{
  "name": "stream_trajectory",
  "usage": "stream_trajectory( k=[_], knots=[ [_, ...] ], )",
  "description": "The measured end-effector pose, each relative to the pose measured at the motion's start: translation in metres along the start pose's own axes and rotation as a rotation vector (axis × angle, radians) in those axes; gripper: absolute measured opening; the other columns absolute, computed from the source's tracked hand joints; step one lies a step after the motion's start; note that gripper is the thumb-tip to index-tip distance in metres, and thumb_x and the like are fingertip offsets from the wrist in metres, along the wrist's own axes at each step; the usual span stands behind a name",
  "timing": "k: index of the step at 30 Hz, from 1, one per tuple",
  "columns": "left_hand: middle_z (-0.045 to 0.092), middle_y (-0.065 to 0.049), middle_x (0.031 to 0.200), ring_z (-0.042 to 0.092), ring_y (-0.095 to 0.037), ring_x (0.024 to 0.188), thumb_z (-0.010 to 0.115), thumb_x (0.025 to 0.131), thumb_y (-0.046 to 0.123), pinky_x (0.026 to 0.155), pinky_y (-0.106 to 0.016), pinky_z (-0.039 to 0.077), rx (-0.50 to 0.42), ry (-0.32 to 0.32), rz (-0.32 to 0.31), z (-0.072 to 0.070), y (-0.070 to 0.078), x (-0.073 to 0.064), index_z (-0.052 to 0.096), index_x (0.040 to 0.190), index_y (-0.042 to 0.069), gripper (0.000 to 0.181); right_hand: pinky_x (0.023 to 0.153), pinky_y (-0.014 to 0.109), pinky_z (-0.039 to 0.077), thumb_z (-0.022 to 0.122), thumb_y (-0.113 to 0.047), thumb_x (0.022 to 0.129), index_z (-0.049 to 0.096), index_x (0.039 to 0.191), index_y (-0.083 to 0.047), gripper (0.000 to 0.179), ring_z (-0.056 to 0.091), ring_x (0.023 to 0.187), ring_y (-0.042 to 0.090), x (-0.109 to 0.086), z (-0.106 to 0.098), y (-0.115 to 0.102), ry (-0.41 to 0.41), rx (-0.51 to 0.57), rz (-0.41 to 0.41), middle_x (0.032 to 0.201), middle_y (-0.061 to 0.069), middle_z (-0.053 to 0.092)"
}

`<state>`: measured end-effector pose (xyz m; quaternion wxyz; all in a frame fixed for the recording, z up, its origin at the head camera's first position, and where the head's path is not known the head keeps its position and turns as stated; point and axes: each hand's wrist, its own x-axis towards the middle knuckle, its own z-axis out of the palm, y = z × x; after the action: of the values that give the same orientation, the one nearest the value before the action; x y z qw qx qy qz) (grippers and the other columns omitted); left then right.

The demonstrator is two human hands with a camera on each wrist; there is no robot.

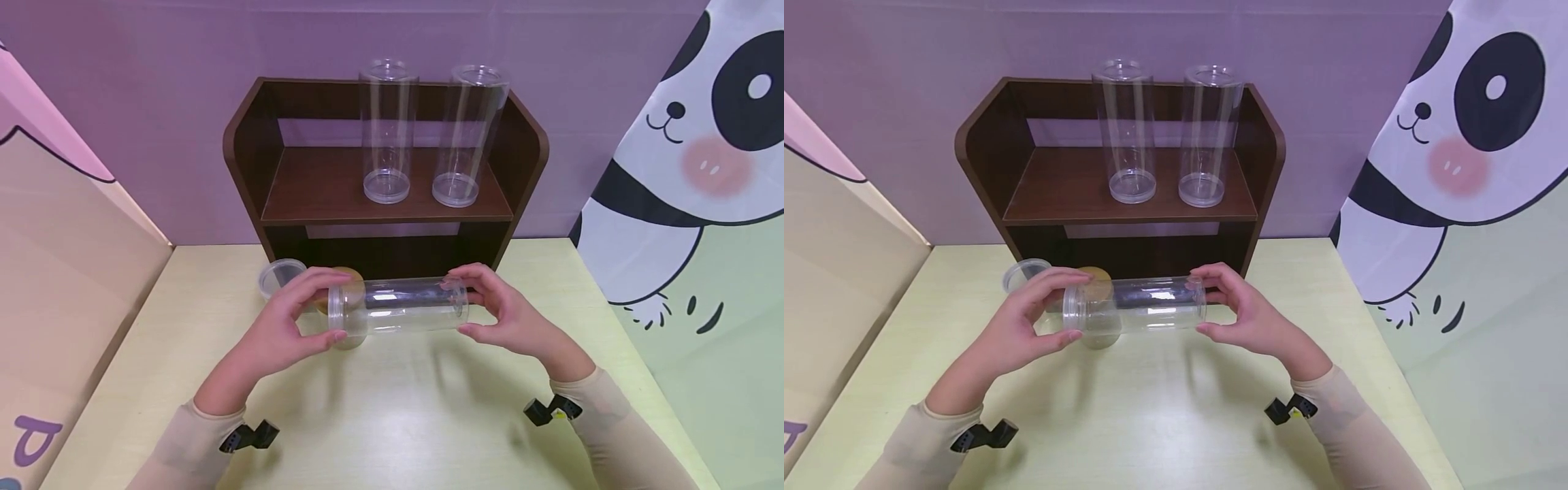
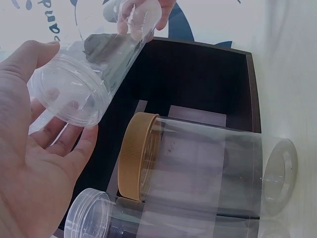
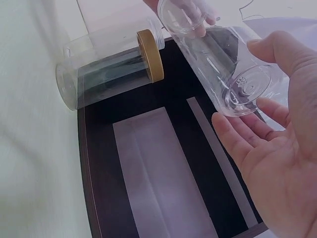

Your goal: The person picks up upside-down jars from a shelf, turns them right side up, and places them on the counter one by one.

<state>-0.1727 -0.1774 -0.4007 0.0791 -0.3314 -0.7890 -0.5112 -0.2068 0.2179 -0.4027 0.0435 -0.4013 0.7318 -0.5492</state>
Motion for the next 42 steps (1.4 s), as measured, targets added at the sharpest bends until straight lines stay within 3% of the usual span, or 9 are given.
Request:
stream_trajectory(
  k=[8,16,20,26,34,42],
  knots=[
    [0.060,-0.005,0.150,0.058,-0.022,0.135,0.093,0.083,-0.008,0.117,-0.033,0.052,-0.036,0.029,0.052,-0.004,0.000,0.005,0.064,0.148,0.003,0.072,0.122,0.029,0.045,0.079,0.013,0.092,0.046,0.152,0.002,0.069,0.056,0.144,0.021,0.000,0.003,0.002,-0.024,-0.026,0.023,0.152,0.023,0.055],
    [0.062,-0.004,0.148,0.060,-0.023,0.129,0.092,0.081,-0.011,0.114,-0.030,0.054,-0.039,0.066,0.083,-0.010,0.007,0.016,0.066,0.148,0.006,0.074,0.124,0.027,0.042,0.082,0.007,0.093,0.047,0.154,-0.002,0.070,0.056,0.146,0.019,-0.001,0.013,0.014,-0.056,-0.035,0.077,0.155,0.016,0.057],
    [0.063,-0.004,0.148,0.059,-0.024,0.132,0.093,0.081,-0.009,0.112,-0.029,0.055,-0.020,0.064,0.092,-0.010,0.012,0.021,0.067,0.148,0.008,0.074,0.124,0.029,0.044,0.083,0.005,0.094,0.049,0.152,-0.003,0.068,0.057,0.145,0.026,0.000,0.021,0.024,-0.076,-0.033,0.076,0.152,0.014,0.059],
    [0.065,0.000,0.148,0.058,-0.023,0.138,0.096,0.083,0.000,0.107,-0.030,0.054,0.047,0.034,0.127,-0.005,0.020,0.030,0.069,0.147,0.013,0.070,0.124,0.036,0.045,0.087,0.000,0.094,0.053,0.148,-0.002,0.064,0.060,0.140,0.031,0.000,0.033,0.035,-0.078,-0.033,0.090,0.144,0.016,0.063],
    [0.065,0.003,0.149,0.058,-0.019,0.141,0.096,0.086,0.010,0.118,-0.037,0.048,0.101,-0.047,0.162,0.004,0.027,0.044,0.069,0.148,0.018,0.069,0.123,0.048,0.047,0.090,-0.003,0.091,0.059,0.142,-0.004,0.060,0.063,0.133,0.032,0.003,0.044,0.043,-0.058,-0.045,0.095,0.137,0.012,0.066],
    [0.064,0.005,0.149,0.059,-0.016,0.140,0.093,0.090,0.015,0.118,-0.043,0.050,0.096,-0.129,0.178,0.014,0.029,0.058,0.067,0.149,0.018,0.065,0.121,0.037,0.048,0.091,-0.003,0.090,0.057,0.143,-0.004,0.063,0.062,0.135,0.038,0.005,0.053,0.050,-0.064,-0.007,0.090,0.139,0.018,0.066]
  ],
)
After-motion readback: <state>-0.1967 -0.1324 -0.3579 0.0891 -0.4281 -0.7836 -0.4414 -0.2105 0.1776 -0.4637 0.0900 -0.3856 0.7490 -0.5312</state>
